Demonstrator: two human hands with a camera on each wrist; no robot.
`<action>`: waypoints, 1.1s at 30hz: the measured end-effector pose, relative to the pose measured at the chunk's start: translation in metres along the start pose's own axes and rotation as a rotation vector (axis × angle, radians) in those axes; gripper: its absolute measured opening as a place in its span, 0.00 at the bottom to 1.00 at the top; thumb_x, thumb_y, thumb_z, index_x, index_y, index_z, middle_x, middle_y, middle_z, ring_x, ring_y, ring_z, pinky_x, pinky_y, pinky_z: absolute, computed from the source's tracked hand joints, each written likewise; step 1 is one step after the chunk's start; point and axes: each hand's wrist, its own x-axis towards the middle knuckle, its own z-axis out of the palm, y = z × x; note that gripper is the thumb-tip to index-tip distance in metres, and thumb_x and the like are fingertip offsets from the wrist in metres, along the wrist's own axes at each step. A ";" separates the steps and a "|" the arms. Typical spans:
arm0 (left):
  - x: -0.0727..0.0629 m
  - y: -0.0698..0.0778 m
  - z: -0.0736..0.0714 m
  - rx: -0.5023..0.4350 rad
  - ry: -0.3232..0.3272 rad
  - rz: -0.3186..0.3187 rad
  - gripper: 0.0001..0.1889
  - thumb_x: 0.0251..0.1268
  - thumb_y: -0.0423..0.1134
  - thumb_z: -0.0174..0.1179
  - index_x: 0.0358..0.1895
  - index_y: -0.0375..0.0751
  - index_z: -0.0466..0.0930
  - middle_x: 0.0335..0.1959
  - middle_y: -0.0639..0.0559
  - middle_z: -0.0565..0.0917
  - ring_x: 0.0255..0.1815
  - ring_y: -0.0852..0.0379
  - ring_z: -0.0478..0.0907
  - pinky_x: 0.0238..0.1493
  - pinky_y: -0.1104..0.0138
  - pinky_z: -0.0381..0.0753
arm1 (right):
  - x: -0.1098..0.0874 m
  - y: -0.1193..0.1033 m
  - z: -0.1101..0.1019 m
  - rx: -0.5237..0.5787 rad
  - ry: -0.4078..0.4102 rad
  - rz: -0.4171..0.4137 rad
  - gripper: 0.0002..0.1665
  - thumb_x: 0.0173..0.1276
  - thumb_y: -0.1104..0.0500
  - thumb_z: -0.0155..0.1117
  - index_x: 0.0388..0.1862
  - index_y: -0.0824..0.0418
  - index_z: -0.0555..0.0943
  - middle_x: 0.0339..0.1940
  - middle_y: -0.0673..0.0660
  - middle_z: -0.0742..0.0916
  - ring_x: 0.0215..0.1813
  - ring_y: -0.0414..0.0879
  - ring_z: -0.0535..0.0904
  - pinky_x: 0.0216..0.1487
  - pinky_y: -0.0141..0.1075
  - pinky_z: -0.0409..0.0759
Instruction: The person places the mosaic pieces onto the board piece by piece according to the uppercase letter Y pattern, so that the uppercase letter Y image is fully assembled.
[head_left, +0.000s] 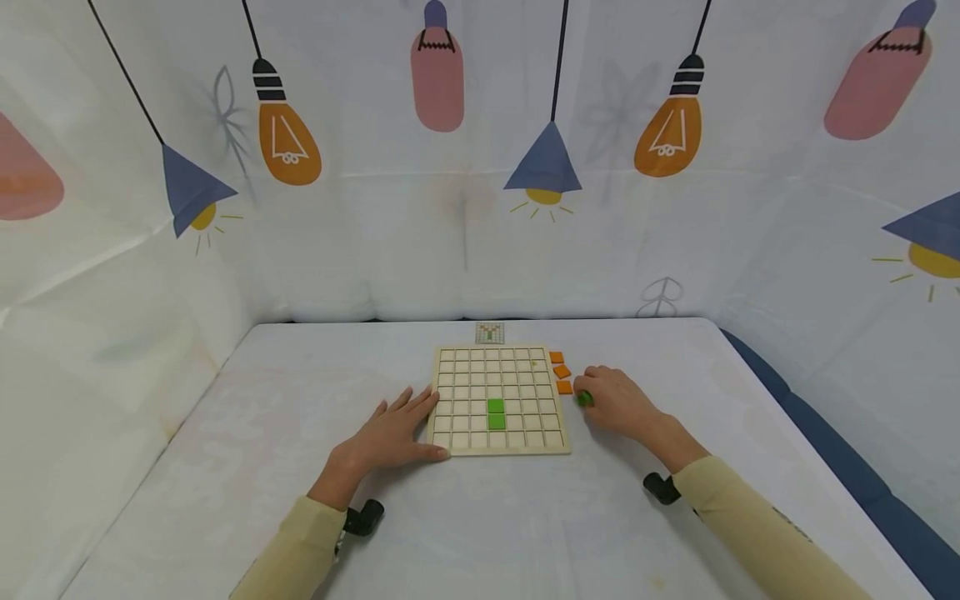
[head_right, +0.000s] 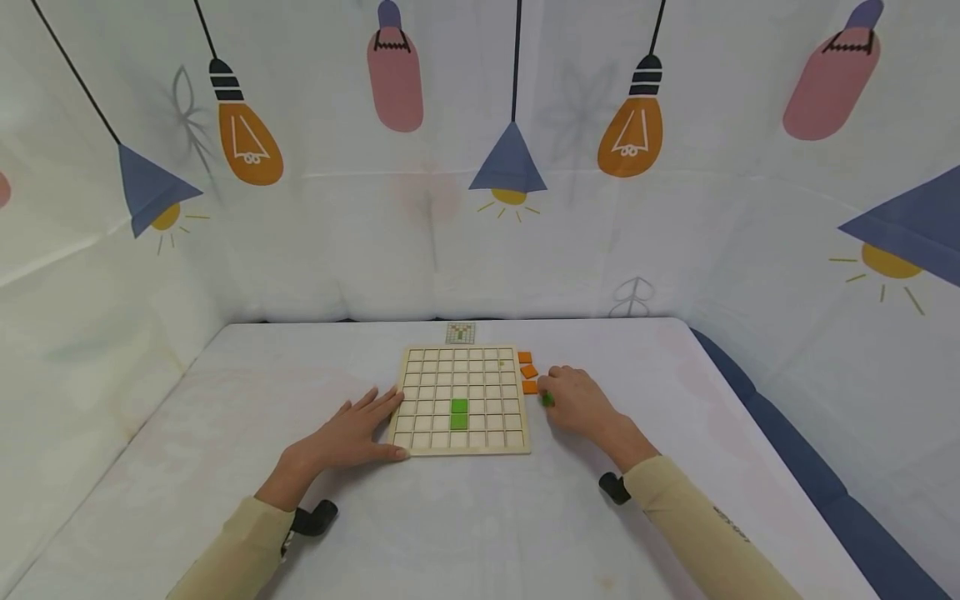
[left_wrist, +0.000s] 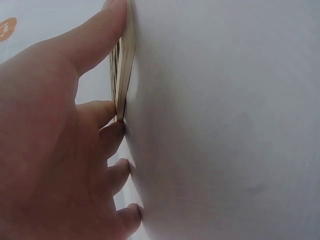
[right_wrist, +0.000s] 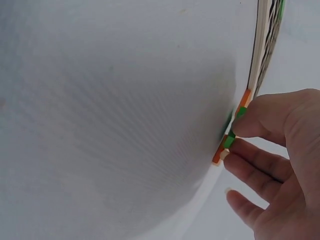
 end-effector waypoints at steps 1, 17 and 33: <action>0.000 0.000 0.000 0.001 0.001 -0.001 0.52 0.57 0.70 0.62 0.80 0.51 0.51 0.82 0.54 0.51 0.84 0.42 0.43 0.78 0.38 0.44 | 0.000 0.000 0.000 0.003 0.006 -0.002 0.10 0.57 0.69 0.69 0.35 0.56 0.84 0.29 0.50 0.80 0.30 0.42 0.67 0.36 0.36 0.71; 0.001 -0.001 0.001 0.002 -0.003 0.003 0.52 0.57 0.70 0.62 0.80 0.52 0.51 0.82 0.54 0.51 0.84 0.43 0.43 0.79 0.38 0.43 | 0.005 -0.003 0.003 0.010 0.036 0.005 0.10 0.57 0.68 0.67 0.37 0.57 0.85 0.30 0.49 0.79 0.30 0.43 0.68 0.35 0.34 0.69; -0.002 0.002 -0.001 -0.006 0.001 -0.004 0.52 0.57 0.69 0.63 0.80 0.51 0.51 0.82 0.54 0.51 0.84 0.42 0.43 0.79 0.38 0.44 | 0.015 -0.011 0.004 0.010 0.020 -0.011 0.11 0.56 0.70 0.66 0.36 0.58 0.86 0.31 0.50 0.80 0.28 0.42 0.68 0.35 0.35 0.71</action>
